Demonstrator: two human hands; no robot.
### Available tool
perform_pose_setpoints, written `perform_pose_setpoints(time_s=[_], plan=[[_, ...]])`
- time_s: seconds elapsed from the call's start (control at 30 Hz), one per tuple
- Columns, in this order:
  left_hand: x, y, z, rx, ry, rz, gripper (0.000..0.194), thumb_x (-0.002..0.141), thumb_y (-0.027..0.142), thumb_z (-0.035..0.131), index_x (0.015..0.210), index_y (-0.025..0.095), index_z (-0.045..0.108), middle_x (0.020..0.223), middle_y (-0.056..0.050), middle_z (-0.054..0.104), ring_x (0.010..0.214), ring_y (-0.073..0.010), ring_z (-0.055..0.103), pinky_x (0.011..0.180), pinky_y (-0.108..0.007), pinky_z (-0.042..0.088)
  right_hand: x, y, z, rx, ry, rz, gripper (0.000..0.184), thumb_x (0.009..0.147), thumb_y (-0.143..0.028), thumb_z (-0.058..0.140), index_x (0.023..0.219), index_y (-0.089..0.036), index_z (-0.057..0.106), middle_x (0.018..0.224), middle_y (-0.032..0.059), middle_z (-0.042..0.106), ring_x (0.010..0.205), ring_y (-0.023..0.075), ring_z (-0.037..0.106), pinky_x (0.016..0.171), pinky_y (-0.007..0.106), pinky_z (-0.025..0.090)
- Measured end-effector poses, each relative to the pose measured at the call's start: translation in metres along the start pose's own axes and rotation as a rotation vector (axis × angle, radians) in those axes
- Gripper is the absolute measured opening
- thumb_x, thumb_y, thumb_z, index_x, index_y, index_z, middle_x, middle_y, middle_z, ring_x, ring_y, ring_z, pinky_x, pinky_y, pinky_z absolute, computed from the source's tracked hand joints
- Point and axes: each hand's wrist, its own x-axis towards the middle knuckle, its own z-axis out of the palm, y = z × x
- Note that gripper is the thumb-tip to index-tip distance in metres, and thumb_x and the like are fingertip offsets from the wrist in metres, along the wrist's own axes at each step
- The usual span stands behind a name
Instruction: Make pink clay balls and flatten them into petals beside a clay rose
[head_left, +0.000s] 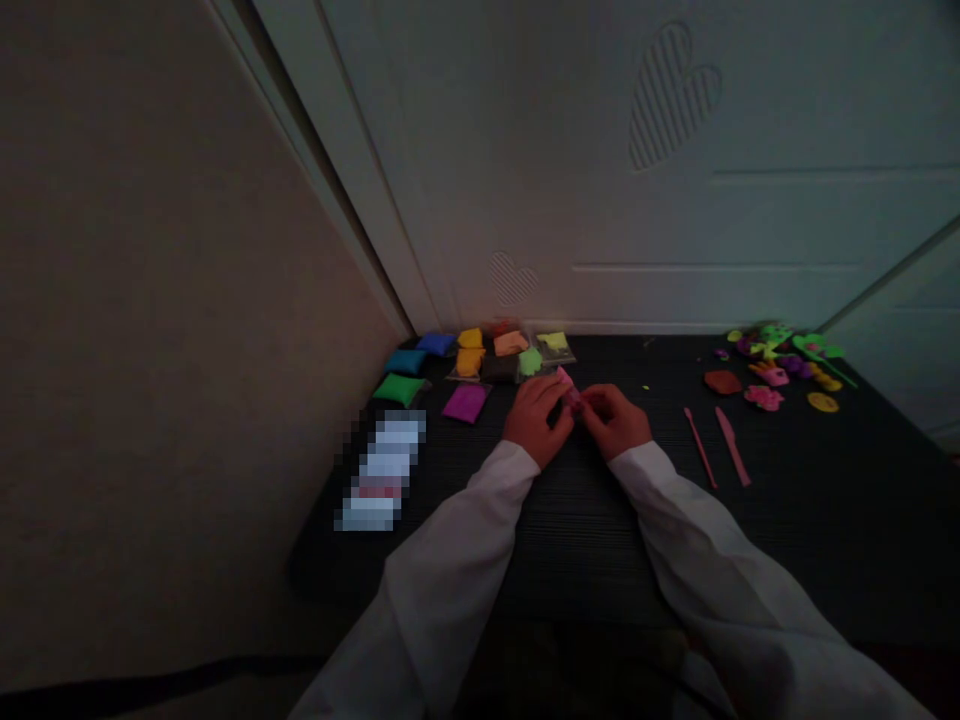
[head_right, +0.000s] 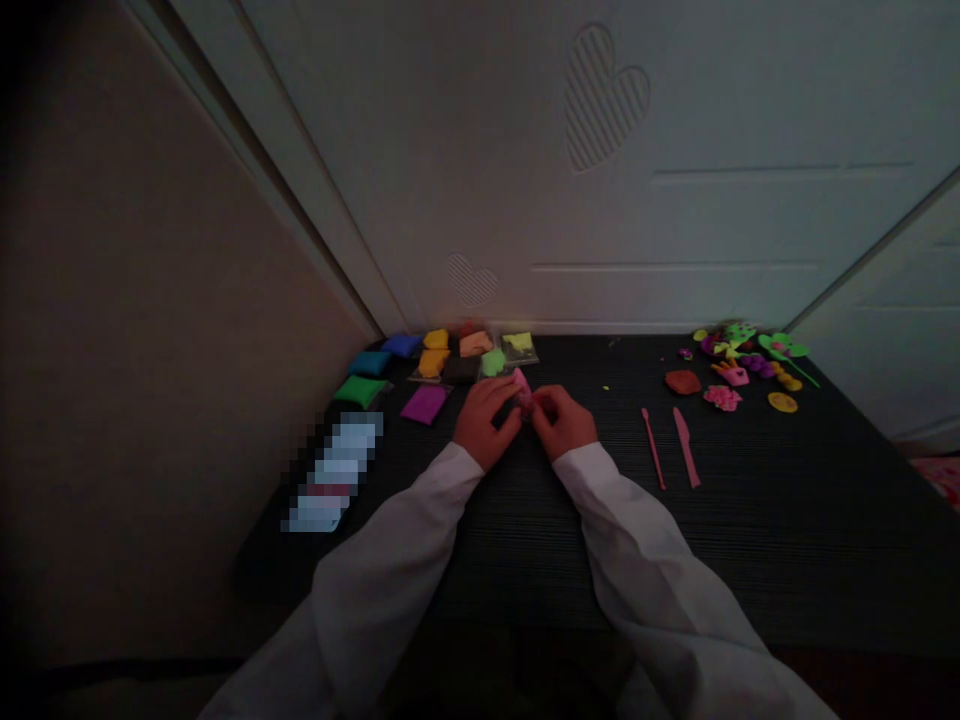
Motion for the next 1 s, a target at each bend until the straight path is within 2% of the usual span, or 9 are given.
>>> perform_pose_setpoints(time_s=[0.27,0.5,0.6,0.73,0.8,1.0], plan=[[0.0,0.0,0.001,-0.034,0.013,0.036,0.023,0.08,0.024,0.043,0.1,0.013,0.05,0.104,-0.007,0.053,0.103,-0.0189,0.045,0.088,-0.042,0.035,0.001,-0.004,-0.003,-0.026,-0.018,-0.03,0.021,0.082,-0.03,0.043,0.094,-0.015,0.052,0.087,0.0028,0.056,0.072,0.0112,0.054,0.065,0.03,0.046],[0.001,0.002,-0.002,-0.039,-0.034,0.022,0.024,0.08,0.026,0.043,0.099,0.013,0.049,0.101,-0.007,0.053,0.098,-0.0183,0.047,0.085,-0.042,0.037,0.001,-0.007,-0.005,-0.052,0.029,0.0,0.02,0.082,-0.029,0.043,0.093,-0.014,0.052,0.088,0.0028,0.056,0.073,0.0116,0.054,0.066,0.031,0.045],[0.0,0.002,-0.003,-0.033,-0.075,0.024,0.03,0.077,0.023,0.046,0.106,0.014,0.045,0.106,-0.007,0.051,0.102,-0.0186,0.045,0.089,-0.04,0.035,0.001,-0.006,-0.006,-0.037,0.047,0.028,0.02,0.082,-0.029,0.043,0.093,-0.015,0.052,0.087,0.0027,0.056,0.072,0.0112,0.054,0.065,0.03,0.045],[-0.001,0.001,-0.003,-0.011,-0.122,0.037,0.056,0.065,0.015,0.053,0.118,0.016,0.035,0.119,-0.007,0.044,0.114,-0.0191,0.033,0.098,-0.035,0.027,0.002,-0.003,-0.006,0.024,0.068,0.068,0.021,0.082,-0.029,0.043,0.094,-0.014,0.051,0.087,0.0027,0.055,0.07,0.011,0.054,0.063,0.029,0.046],[-0.001,0.0,-0.002,0.012,-0.137,0.035,0.062,0.061,0.013,0.054,0.12,0.016,0.033,0.122,-0.007,0.041,0.117,-0.0209,0.029,0.1,-0.036,0.025,0.002,-0.001,-0.005,0.072,0.061,0.086,0.022,0.082,-0.029,0.044,0.095,-0.014,0.051,0.087,0.0028,0.055,0.07,0.011,0.054,0.062,0.029,0.046],[0.0,-0.005,-0.001,0.069,-0.149,0.025,0.054,0.066,0.017,0.054,0.117,0.019,0.038,0.122,-0.006,0.042,0.118,-0.0226,0.028,0.098,-0.04,0.024,0.003,0.003,-0.001,0.218,-0.002,0.131,0.022,0.081,-0.029,0.045,0.096,-0.014,0.05,0.086,0.0025,0.055,0.067,0.0098,0.054,0.058,0.027,0.047]])
